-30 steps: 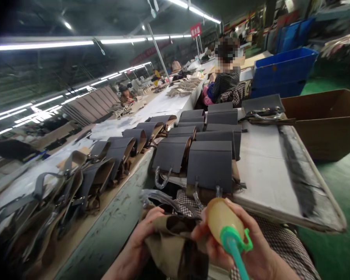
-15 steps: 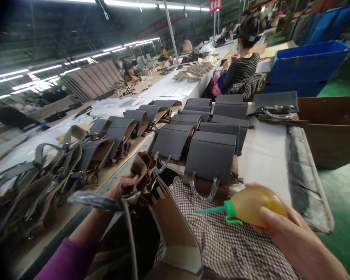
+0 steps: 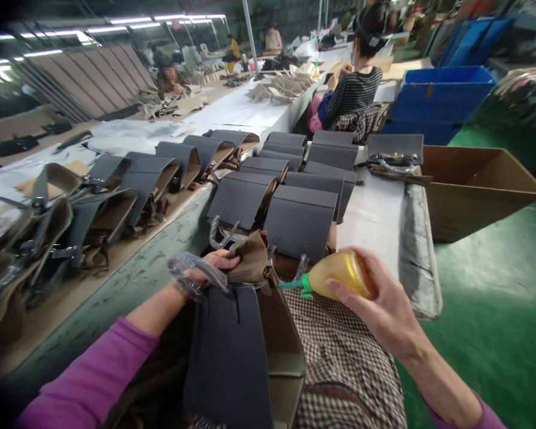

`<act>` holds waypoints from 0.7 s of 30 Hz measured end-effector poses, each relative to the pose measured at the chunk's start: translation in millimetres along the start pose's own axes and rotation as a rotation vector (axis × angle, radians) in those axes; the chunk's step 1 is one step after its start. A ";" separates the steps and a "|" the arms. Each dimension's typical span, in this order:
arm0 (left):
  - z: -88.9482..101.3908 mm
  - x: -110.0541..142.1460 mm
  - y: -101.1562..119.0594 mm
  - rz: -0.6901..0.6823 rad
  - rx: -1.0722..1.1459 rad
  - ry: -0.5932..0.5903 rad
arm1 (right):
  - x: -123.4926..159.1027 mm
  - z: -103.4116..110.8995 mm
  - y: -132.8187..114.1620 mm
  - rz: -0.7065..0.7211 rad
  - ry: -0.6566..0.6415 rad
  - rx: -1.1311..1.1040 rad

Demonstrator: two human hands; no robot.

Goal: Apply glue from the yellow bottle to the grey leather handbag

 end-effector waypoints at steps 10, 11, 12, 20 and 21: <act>3.8 3.2 -3.3 0.002 0.007 0.056 | -18.7 -27.2 -32.3 0.213 -0.002 0.144; 3.3 3.9 -2.9 -0.001 0.007 0.056 | -19.6 -28.9 -34.6 0.222 -0.001 0.142; 2.6 4.5 -2.5 -0.004 0.006 0.054 | -20.2 -30.4 -36.3 0.229 0.000 0.141; 1.0 7.6 -2.0 -0.008 -0.009 0.050 | -20.9 -38.7 -38.0 0.214 -0.028 0.193; 1.6 7.0 -2.6 -0.009 -0.008 0.054 | -21.0 -38.5 -38.3 0.222 -0.025 0.196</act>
Point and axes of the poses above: each hand's wrist, its own x-axis away from the middle knuckle, its own z-axis out of the back of the hand, y = z × x, the point moved 7 cm from there along -x, towards the middle knuckle, and after that the axes turned 5 degrees about x, right-handed, at the moved point
